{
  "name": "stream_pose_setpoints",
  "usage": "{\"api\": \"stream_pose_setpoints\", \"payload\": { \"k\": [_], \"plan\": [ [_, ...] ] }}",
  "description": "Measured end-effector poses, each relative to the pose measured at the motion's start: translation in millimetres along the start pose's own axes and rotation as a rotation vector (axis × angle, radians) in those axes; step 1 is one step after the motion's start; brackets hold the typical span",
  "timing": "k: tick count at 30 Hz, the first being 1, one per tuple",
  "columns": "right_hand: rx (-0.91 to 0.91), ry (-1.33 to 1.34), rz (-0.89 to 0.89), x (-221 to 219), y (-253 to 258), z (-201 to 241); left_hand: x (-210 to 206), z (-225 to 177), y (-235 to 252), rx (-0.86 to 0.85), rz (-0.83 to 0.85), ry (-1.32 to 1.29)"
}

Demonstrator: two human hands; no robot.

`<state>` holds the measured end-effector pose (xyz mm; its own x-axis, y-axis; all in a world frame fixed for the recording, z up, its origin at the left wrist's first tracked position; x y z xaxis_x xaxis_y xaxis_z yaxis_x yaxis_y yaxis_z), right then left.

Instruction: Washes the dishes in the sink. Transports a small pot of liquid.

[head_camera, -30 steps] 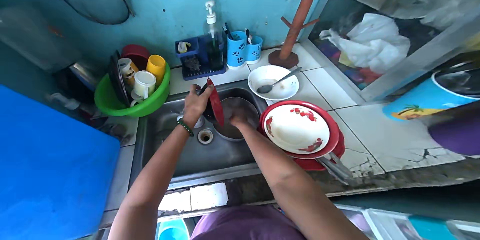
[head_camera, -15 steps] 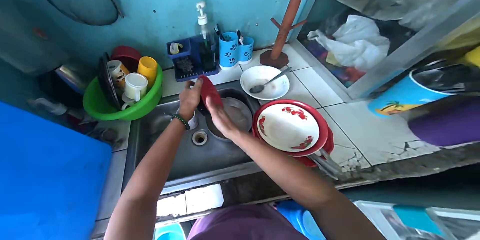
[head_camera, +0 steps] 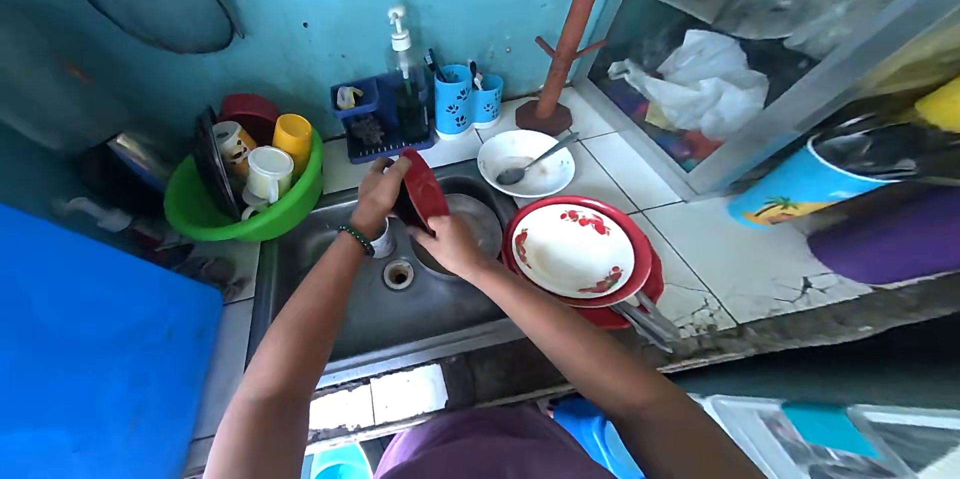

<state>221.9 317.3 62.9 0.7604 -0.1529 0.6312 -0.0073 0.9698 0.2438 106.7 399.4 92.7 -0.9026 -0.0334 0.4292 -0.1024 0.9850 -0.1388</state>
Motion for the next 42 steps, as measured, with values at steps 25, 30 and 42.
{"api": "stream_pose_setpoints", "payload": {
  "k": [25, 30, 42],
  "plan": [
    [-0.175, -0.597, -0.104, 136.9, -51.7, -46.1, 24.2, 27.9, -51.7, 0.127, -0.04, -0.419],
    [-0.452, -0.641, -0.066, 167.2, -71.2, -105.7, -12.7, 25.9, -87.3, 0.095, 0.032, -0.499],
    [-0.317, -0.233, -0.362, 244.4, -75.0, -105.7, -23.3, 20.5, -99.3, -0.031, -0.073, -0.455]
  ]
}}
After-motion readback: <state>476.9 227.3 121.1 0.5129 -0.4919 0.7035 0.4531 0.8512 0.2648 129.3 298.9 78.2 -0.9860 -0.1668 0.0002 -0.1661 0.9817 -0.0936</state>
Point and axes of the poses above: each hand's wrist, its own y-axis towards the middle knuckle, its own x-axis out of the back of the hand, z = x × y, the point moved 8 cm from there along y, towards the middle knuckle, and after that the axes turned 9 degrees about -z, right-handed, at the moved point
